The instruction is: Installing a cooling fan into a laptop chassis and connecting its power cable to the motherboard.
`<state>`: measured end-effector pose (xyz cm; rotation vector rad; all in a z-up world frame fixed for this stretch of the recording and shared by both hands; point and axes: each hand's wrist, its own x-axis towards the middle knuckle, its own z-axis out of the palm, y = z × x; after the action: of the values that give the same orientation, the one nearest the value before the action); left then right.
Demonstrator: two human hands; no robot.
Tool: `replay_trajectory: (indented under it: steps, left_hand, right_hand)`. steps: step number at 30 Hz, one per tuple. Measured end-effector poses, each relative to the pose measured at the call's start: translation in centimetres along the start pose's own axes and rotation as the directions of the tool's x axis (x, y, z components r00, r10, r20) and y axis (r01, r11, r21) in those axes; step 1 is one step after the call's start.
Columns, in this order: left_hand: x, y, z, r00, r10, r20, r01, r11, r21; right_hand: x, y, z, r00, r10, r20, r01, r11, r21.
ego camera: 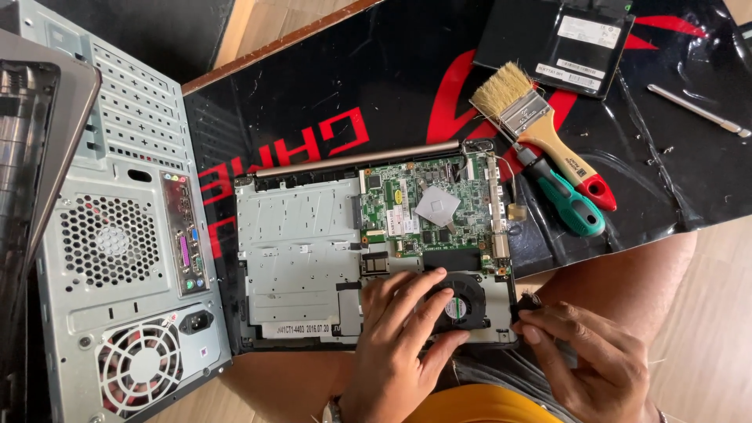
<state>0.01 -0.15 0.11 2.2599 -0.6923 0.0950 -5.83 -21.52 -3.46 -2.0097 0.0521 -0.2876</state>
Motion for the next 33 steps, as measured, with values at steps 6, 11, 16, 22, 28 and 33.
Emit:
replay_trajectory:
  steps: [6, 11, 16, 22, 28, 33]
  left_hand:
    - [0.0, 0.3, 0.1, 1.0, -0.006, -0.004, 0.006, 1.0, 0.014]
    - [0.2, 0.5, -0.1, 1.0, -0.011, 0.011, 0.011, 1.0, -0.013]
    - [0.1, 0.3, -0.1, 1.0, -0.013, -0.015, 0.013, 1.0, -0.004]
    - [-0.5, -0.3, 0.2, 0.999, 0.026, -0.024, -0.026, 0.999, -0.021]
    - [0.3, 0.0, -0.8, 0.998, 0.023, 0.056, -0.021, 0.999, -0.032]
    - [0.4, 0.1, -0.8, 0.998, 0.045, 0.045, -0.044, 0.999, -0.031]
  right_hand:
    - [0.1, -0.2, 0.3, 0.997, -0.08, -0.011, 0.079, 0.996, -0.046]
    - [-0.2, 0.7, 0.5, 0.976, -0.216, -0.017, 0.212, 0.97, -0.116]
    - [-0.1, 0.8, 0.8, 0.933, -0.321, 0.165, 0.349, 0.918, -0.187]
    - [-0.3, 0.5, 0.8, 0.94, -0.288, 0.184, 0.325, 0.921, -0.215]
    - [-0.2, 0.5, 0.9, 0.938, -0.302, 0.17, 0.333, 0.922, -0.199]
    - [-0.1, 0.6, 1.0, 0.94, -0.291, 0.178, 0.323, 0.927, -0.189]
